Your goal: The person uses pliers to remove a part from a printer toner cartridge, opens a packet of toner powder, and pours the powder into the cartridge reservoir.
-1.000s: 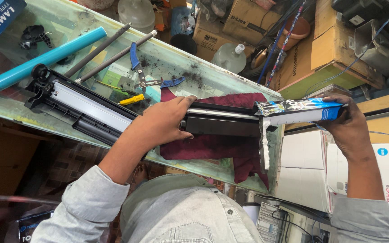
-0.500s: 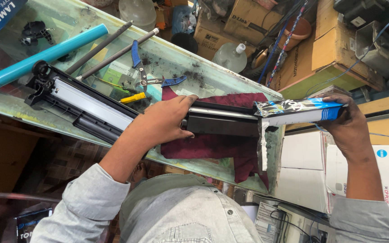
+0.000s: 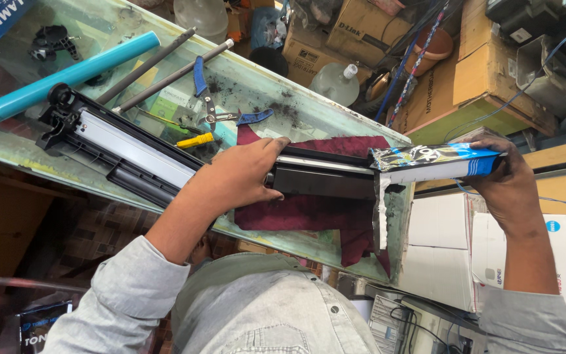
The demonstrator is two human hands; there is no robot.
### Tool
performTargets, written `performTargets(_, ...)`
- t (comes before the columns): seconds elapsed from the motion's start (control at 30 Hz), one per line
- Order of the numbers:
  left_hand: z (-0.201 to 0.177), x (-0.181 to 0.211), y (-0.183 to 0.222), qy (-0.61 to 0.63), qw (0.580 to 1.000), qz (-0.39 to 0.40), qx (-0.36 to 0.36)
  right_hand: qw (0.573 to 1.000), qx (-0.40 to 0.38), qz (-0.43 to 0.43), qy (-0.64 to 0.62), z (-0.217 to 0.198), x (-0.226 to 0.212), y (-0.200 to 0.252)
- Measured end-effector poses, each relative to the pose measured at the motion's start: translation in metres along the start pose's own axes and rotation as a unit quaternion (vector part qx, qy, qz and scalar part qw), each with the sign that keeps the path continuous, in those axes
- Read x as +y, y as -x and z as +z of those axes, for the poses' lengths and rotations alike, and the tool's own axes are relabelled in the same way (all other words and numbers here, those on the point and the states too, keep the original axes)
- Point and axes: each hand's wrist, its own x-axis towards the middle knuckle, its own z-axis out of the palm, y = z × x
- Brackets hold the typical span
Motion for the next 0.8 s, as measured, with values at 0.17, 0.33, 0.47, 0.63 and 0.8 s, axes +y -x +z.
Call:
performTargets(0.17, 0.0011, -0.0011, -0.0001, -0.004, 1.000, -0.010, -0.009, 0.999, -0.021, -0.028, -0.016, 0.0008, -0.0021, -0.0019)
performTargets(0.33, 0.0022, -0.0021, -0.0005, -0.007, 1.000, -0.003, -0.003, 0.999, -0.024, -0.030, -0.019, 0.0016, -0.0028, -0.0026)
performTargets(0.47, 0.0025, -0.0029, -0.0011, -0.008, 1.000, -0.001, -0.001, 0.999, -0.022, -0.033, 0.007, 0.0025, -0.0028, -0.0037)
performTargets(0.63, 0.0026, -0.0030, -0.0013, -0.009, 1.000, -0.013, -0.012, 0.998, -0.034, -0.047, -0.014, 0.0043, -0.0046, -0.0060)
performTargets(0.8, 0.0036, -0.0041, -0.0008, 0.000, 1.000, 0.005, 0.002, 0.999, -0.025, -0.024, -0.011, 0.0057, -0.0046, -0.0066)
